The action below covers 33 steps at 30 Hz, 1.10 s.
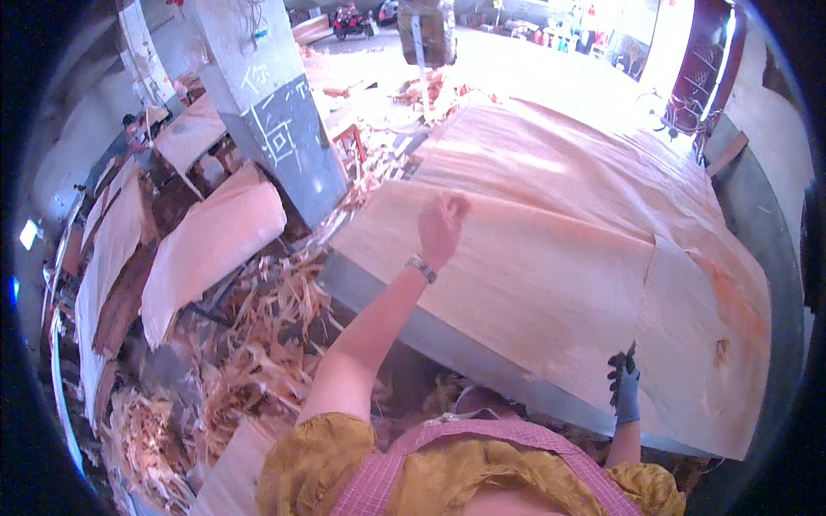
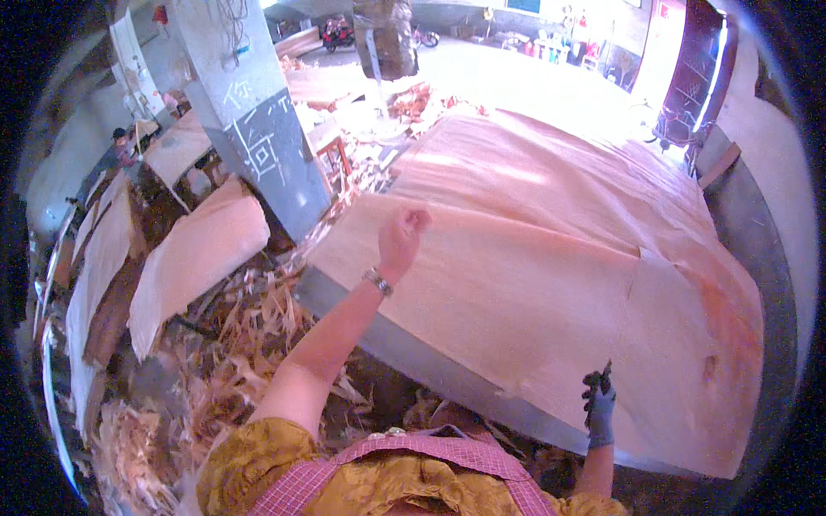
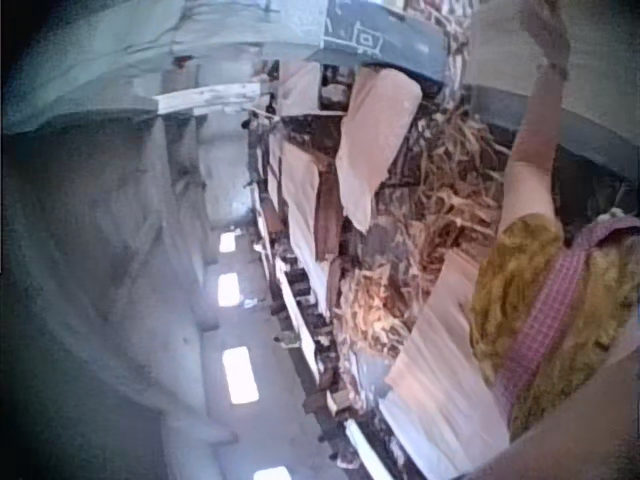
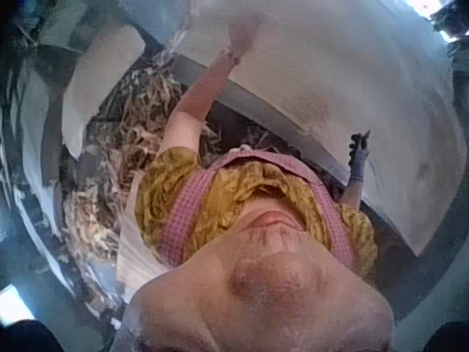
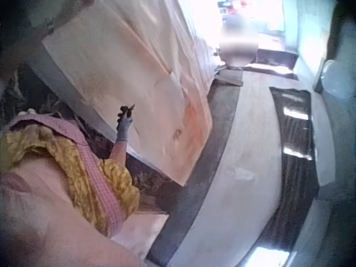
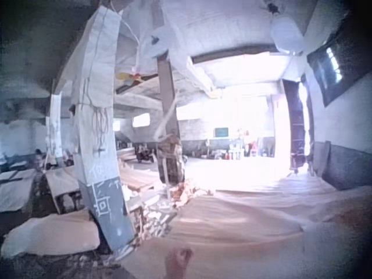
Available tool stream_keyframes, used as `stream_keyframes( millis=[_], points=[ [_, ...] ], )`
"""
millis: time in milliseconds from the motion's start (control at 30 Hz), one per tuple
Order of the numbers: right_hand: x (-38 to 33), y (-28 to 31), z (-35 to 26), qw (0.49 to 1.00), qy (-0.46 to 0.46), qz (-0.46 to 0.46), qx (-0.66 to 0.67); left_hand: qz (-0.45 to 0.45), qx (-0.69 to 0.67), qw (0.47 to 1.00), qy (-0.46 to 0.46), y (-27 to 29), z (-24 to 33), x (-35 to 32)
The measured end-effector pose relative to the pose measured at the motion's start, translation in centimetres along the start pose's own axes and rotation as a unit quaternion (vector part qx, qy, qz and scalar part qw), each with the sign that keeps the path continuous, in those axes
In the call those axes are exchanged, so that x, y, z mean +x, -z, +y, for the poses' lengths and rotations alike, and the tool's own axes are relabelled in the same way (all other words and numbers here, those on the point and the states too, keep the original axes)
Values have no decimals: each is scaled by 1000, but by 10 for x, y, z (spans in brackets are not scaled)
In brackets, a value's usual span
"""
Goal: The person handles thin wood veneer sheets on a table, moving them between stacks, trimming the edges with a knife, and applying small strips of tape to repair or reinforce them.
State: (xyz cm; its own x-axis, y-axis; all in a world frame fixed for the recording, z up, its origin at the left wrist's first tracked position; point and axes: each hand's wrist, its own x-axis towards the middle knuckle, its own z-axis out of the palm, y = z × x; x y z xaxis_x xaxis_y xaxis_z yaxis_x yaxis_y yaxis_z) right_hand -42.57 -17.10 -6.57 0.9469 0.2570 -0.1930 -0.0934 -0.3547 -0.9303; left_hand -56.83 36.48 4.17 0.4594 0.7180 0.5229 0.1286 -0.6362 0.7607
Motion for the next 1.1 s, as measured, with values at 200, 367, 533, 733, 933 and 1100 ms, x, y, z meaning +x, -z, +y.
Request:
stream_keyframes(
  millis=[200,367,533,733,933,1100],
  points=[
    [67,-210,-144,984,92,-113,107,180,-255,950,-16,27,10,192],
    [78,-360,-293,943,251,-201,83,-80,-389,915,74,57,4,226],
    [64,-450,-425,881,427,-103,176,-166,-381,906,75,79,-28,204],
    [9,-494,-484,895,424,84,114,-257,-422,869,40,90,-68,179],
    [-21,-515,-511,880,402,87,238,-434,-390,795,165,106,-156,93],
    [-53,-534,-504,877,371,59,299,-558,-349,708,256,137,-216,42]
  ],
)
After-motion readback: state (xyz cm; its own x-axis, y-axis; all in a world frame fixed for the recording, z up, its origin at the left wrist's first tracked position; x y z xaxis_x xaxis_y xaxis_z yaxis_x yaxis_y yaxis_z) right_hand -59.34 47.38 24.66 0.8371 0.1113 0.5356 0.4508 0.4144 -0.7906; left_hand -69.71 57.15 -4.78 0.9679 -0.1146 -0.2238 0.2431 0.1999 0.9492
